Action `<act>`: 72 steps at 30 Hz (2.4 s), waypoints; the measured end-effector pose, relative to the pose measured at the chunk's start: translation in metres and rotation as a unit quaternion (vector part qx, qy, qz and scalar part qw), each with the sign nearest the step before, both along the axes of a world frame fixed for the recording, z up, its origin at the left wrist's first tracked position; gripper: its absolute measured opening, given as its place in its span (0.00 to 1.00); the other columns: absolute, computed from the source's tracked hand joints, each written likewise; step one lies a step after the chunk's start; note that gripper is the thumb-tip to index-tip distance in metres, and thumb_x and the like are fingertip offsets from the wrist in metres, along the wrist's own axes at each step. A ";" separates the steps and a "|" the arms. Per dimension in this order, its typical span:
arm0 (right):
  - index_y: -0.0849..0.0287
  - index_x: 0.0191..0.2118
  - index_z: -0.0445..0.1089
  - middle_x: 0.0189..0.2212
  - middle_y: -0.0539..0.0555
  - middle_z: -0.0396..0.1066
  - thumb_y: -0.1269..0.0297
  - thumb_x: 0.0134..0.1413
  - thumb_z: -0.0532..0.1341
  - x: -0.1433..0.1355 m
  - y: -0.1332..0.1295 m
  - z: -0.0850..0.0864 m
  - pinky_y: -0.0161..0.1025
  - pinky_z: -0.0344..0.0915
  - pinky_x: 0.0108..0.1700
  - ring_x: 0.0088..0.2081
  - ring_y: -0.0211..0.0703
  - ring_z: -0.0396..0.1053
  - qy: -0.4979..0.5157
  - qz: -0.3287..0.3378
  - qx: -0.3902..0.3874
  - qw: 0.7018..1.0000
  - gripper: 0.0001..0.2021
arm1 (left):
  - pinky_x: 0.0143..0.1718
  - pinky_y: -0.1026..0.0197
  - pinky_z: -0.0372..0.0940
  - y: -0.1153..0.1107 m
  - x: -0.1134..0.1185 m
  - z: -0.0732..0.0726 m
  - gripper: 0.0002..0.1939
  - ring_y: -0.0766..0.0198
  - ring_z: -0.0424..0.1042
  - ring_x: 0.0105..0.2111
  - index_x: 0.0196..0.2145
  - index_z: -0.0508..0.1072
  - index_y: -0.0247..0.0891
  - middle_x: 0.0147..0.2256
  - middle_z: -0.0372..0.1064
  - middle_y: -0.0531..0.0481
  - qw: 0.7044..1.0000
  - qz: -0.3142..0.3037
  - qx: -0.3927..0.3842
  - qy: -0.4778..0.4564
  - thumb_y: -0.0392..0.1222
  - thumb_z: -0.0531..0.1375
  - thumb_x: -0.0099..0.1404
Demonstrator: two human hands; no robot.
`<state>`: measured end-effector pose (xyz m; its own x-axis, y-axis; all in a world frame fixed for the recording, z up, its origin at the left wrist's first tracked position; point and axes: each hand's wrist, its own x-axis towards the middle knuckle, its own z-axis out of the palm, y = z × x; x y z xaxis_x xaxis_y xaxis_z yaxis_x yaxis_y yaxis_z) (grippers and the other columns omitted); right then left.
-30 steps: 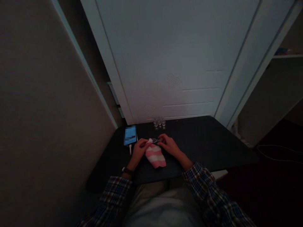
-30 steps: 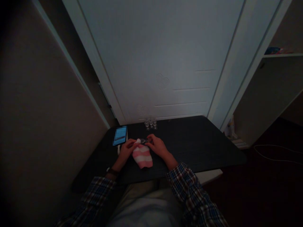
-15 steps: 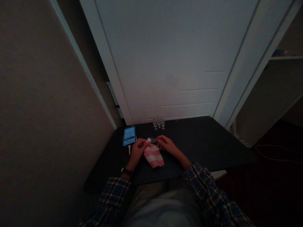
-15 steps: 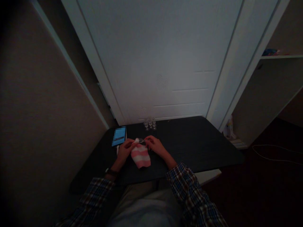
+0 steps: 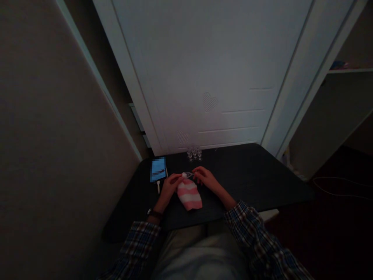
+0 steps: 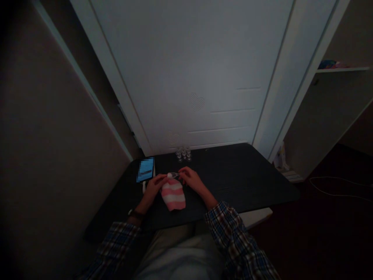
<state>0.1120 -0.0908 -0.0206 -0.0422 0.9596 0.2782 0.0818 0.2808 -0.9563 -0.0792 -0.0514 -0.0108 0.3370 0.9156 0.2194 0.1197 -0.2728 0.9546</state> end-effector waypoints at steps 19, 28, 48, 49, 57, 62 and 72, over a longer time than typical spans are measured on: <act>0.56 0.47 0.63 0.37 0.52 0.67 0.62 0.51 0.57 0.000 -0.003 0.001 0.27 0.58 0.20 0.23 0.30 0.62 -0.024 0.003 0.042 0.999 0.16 | 0.34 0.62 0.64 -0.002 0.001 -0.001 0.16 0.60 0.71 0.33 0.31 0.73 0.35 0.32 0.72 0.48 1.000 0.021 -0.013 -0.007 0.50 0.62 0.48; 0.53 0.52 0.62 0.30 0.49 0.69 0.62 0.56 0.53 -0.002 0.001 0.003 0.28 0.59 0.23 0.21 0.29 0.62 -0.056 -0.013 0.027 0.998 0.18 | 0.29 0.65 0.63 0.000 0.003 0.003 0.16 0.62 0.70 0.30 0.32 0.72 0.36 0.30 0.71 0.51 0.999 0.022 -0.023 0.003 0.49 0.62 0.49; 0.60 0.45 0.65 0.23 0.49 0.68 0.56 0.58 0.49 -0.001 0.002 -0.003 0.27 0.55 0.18 0.17 0.30 0.60 -0.020 -0.020 -0.032 0.999 0.17 | 0.34 0.62 0.64 0.001 0.002 -0.010 0.13 0.62 0.70 0.32 0.32 0.72 0.35 0.31 0.71 0.49 0.999 0.011 0.016 0.031 0.46 0.63 0.50; 0.60 0.45 0.64 0.23 0.49 0.68 0.56 0.57 0.49 -0.001 0.001 -0.002 0.28 0.55 0.18 0.17 0.30 0.60 -0.018 -0.020 -0.033 0.999 0.16 | 0.33 0.62 0.65 0.001 0.001 -0.009 0.14 0.62 0.70 0.31 0.32 0.72 0.35 0.31 0.71 0.49 1.000 0.009 0.012 0.026 0.46 0.62 0.50; 0.58 0.44 0.62 0.32 0.51 0.70 0.62 0.52 0.54 -0.001 -0.003 0.002 0.28 0.58 0.19 0.20 0.30 0.62 0.027 0.012 -0.008 1.000 0.13 | 0.29 0.62 0.65 -0.003 0.000 -0.009 0.15 0.61 0.70 0.30 0.33 0.72 0.34 0.29 0.71 0.48 0.999 -0.006 -0.009 0.031 0.49 0.60 0.52; 0.58 0.40 0.63 0.31 0.50 0.70 0.64 0.51 0.53 -0.003 -0.005 0.001 0.28 0.58 0.19 0.20 0.30 0.63 0.009 0.004 -0.015 1.000 0.10 | 0.26 0.64 0.64 -0.003 0.000 -0.010 0.15 0.63 0.70 0.26 0.32 0.72 0.34 0.26 0.71 0.50 0.999 -0.005 -0.024 0.032 0.48 0.62 0.51; 0.59 0.37 0.65 0.22 0.47 0.66 0.64 0.53 0.53 0.005 -0.002 0.000 0.28 0.58 0.20 0.19 0.31 0.62 -0.041 -0.026 -0.010 0.999 0.08 | 0.43 0.59 0.65 -0.009 0.002 -0.006 0.19 0.58 0.68 0.44 0.44 0.71 0.37 0.47 0.67 0.44 0.998 -0.062 0.022 0.003 0.46 0.60 0.55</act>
<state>0.1167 -0.0925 -0.0208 -0.0138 0.9665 0.2564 0.1737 0.2549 -0.9512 -0.0776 -0.0608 -0.0167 0.4485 0.8561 0.2568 0.0880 -0.3282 0.9405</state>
